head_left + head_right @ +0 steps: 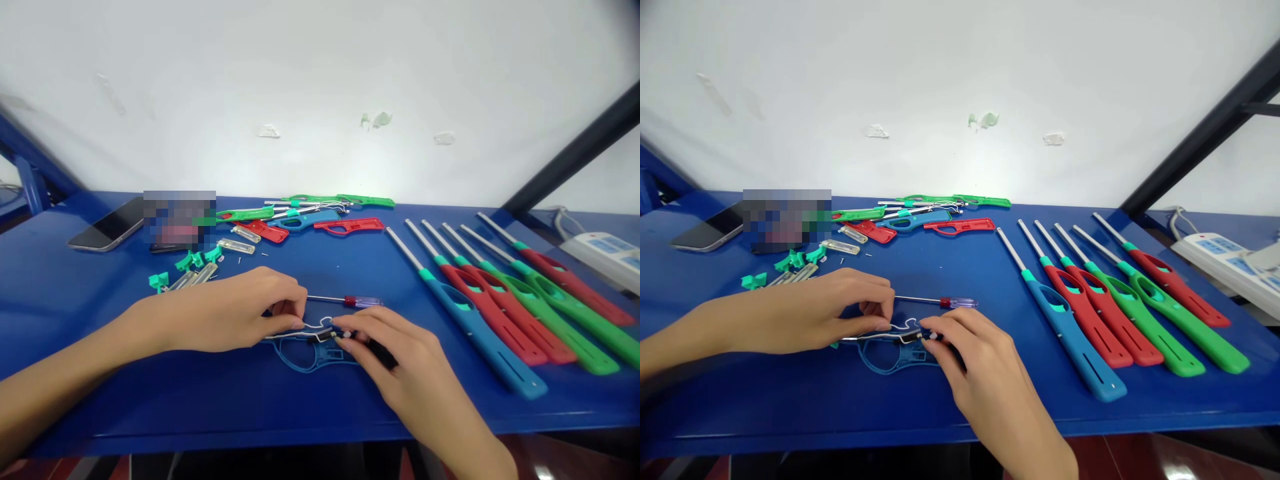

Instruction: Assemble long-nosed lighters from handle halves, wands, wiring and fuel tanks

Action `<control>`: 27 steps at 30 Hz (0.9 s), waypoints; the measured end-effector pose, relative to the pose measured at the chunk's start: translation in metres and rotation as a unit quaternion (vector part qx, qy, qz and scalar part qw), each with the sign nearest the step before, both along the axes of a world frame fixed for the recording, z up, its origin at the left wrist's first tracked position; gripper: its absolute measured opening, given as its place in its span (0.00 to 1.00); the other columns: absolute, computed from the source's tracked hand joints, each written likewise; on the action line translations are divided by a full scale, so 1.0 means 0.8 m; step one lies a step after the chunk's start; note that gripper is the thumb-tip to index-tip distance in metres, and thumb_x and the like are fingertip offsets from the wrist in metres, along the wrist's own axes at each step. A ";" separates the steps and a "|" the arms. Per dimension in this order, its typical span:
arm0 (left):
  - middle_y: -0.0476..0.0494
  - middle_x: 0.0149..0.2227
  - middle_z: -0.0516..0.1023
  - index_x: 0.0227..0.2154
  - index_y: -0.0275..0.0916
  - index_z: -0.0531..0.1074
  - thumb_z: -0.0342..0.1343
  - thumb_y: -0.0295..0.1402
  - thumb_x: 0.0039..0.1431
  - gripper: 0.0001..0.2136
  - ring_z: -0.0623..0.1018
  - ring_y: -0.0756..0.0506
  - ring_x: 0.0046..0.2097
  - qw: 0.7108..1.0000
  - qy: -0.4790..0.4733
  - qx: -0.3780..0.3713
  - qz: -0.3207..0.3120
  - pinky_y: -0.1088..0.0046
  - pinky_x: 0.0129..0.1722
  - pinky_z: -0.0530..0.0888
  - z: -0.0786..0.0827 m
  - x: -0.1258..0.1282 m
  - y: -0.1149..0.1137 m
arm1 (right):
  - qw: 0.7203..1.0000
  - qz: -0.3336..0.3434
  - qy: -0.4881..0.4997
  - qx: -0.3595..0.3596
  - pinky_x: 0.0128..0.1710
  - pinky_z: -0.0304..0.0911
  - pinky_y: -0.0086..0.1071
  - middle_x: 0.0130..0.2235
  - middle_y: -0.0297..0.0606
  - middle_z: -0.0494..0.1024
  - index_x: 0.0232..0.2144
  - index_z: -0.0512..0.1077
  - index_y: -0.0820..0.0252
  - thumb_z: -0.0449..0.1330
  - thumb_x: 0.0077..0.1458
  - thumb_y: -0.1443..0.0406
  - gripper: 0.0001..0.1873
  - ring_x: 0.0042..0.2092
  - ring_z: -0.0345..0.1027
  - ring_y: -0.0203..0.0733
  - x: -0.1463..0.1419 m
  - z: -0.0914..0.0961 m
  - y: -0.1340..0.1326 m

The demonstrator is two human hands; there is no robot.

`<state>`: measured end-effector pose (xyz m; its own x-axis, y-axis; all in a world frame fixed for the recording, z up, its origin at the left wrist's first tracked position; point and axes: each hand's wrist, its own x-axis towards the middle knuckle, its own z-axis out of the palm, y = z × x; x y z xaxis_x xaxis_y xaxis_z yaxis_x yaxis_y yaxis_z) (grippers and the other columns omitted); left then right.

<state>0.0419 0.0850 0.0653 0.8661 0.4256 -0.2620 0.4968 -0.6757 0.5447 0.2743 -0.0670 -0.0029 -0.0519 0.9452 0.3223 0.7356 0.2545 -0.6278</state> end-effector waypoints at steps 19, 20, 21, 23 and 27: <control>0.48 0.44 0.80 0.44 0.44 0.82 0.57 0.36 0.75 0.09 0.78 0.47 0.39 0.993 -0.115 0.008 -0.014 0.71 0.41 0.72 -0.011 0.021 -0.028 | 0.992 0.018 -0.081 0.094 0.46 0.76 0.36 0.44 0.34 0.86 0.46 0.80 0.54 0.59 0.75 0.68 0.09 0.44 0.84 0.43 0.001 0.002 -0.001; 0.48 0.43 0.80 0.43 0.44 0.82 0.57 0.35 0.75 0.09 0.78 0.48 0.39 0.992 -0.123 0.008 -0.012 0.72 0.40 0.72 -0.012 0.021 -0.028 | 0.992 0.020 -0.082 0.098 0.47 0.76 0.36 0.44 0.34 0.86 0.46 0.80 0.55 0.59 0.75 0.68 0.09 0.44 0.84 0.43 0.001 0.002 0.000; 0.48 0.43 0.80 0.43 0.44 0.82 0.57 0.35 0.75 0.09 0.77 0.48 0.38 0.991 -0.132 0.010 -0.011 0.72 0.39 0.71 -0.014 0.021 -0.029 | 0.992 0.022 -0.080 0.099 0.47 0.76 0.36 0.44 0.34 0.86 0.46 0.80 0.55 0.59 0.75 0.68 0.09 0.44 0.83 0.42 0.001 0.002 0.000; 0.49 0.43 0.81 0.43 0.44 0.82 0.58 0.35 0.75 0.08 0.77 0.49 0.37 0.988 -0.152 0.013 -0.010 0.73 0.37 0.71 -0.019 0.022 -0.029 | 0.992 0.025 -0.077 0.093 0.48 0.76 0.35 0.45 0.33 0.86 0.46 0.79 0.55 0.60 0.74 0.69 0.08 0.45 0.83 0.42 0.001 0.002 0.000; 0.49 0.41 0.81 0.41 0.42 0.82 0.58 0.33 0.75 0.08 0.77 0.50 0.37 0.981 -0.191 0.019 -0.005 0.74 0.37 0.70 -0.029 0.023 -0.029 | 0.995 0.022 -0.075 0.069 0.47 0.75 0.36 0.45 0.32 0.85 0.46 0.78 0.53 0.61 0.74 0.69 0.07 0.46 0.83 0.42 0.002 0.003 0.000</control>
<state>0.0606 0.0614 0.0424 0.9025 0.4192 0.0989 0.2537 -0.7030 0.6644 0.2762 -0.0674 -0.0009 -0.1498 0.8878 0.4351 0.8039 0.3656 -0.4691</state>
